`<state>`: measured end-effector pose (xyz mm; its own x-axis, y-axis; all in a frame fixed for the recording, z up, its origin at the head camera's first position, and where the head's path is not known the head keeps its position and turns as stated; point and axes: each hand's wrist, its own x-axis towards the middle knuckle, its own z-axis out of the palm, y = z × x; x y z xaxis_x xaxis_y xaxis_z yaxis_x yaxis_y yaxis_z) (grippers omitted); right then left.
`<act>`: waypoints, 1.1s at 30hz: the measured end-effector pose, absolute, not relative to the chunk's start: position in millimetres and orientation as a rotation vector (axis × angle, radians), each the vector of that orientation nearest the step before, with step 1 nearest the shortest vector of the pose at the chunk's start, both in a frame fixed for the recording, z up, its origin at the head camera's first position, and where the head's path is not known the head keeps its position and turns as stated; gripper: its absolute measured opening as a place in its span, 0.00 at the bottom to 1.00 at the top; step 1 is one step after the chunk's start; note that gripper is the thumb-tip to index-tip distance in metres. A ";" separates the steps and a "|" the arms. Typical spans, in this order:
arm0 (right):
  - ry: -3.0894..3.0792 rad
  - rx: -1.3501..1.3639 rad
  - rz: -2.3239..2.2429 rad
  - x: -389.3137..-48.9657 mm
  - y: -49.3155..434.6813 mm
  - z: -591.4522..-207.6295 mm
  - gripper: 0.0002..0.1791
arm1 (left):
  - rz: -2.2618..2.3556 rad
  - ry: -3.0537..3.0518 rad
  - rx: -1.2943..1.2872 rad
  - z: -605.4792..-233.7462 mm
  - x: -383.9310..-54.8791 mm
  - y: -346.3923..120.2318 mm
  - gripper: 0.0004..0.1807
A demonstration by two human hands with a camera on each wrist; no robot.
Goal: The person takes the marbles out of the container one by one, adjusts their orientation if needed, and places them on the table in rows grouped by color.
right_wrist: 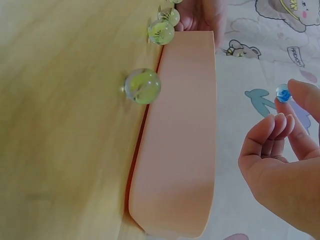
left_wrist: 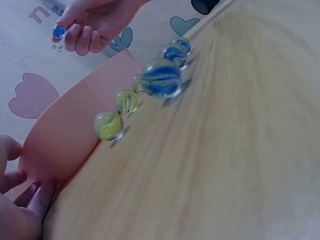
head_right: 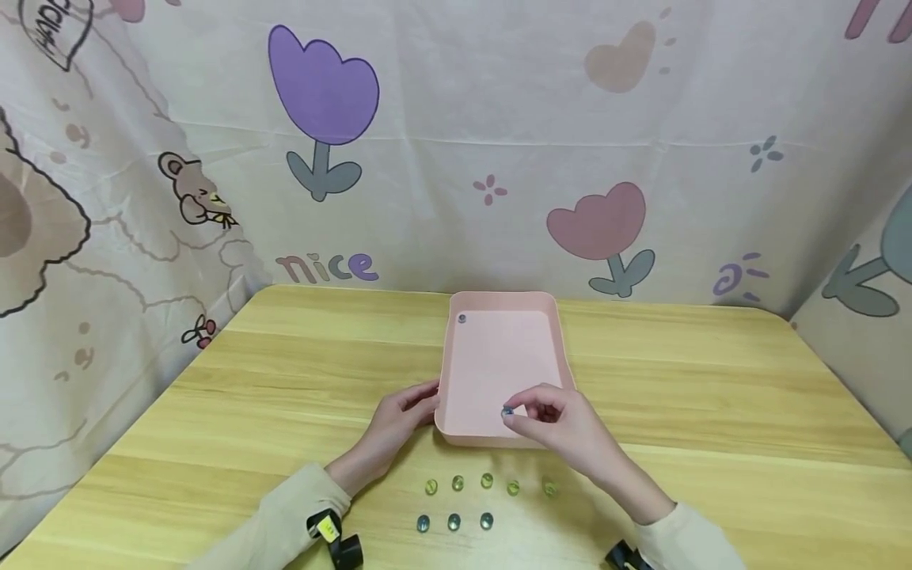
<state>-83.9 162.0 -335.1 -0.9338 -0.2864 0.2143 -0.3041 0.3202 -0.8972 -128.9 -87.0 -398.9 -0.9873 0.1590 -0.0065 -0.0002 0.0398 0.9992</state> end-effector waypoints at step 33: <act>-2.534 0.664 1.600 -46.0 173.1 -359.9 0.06 | 2.108 2.160 0.143 -397.0 -128.3 -86.7 0.22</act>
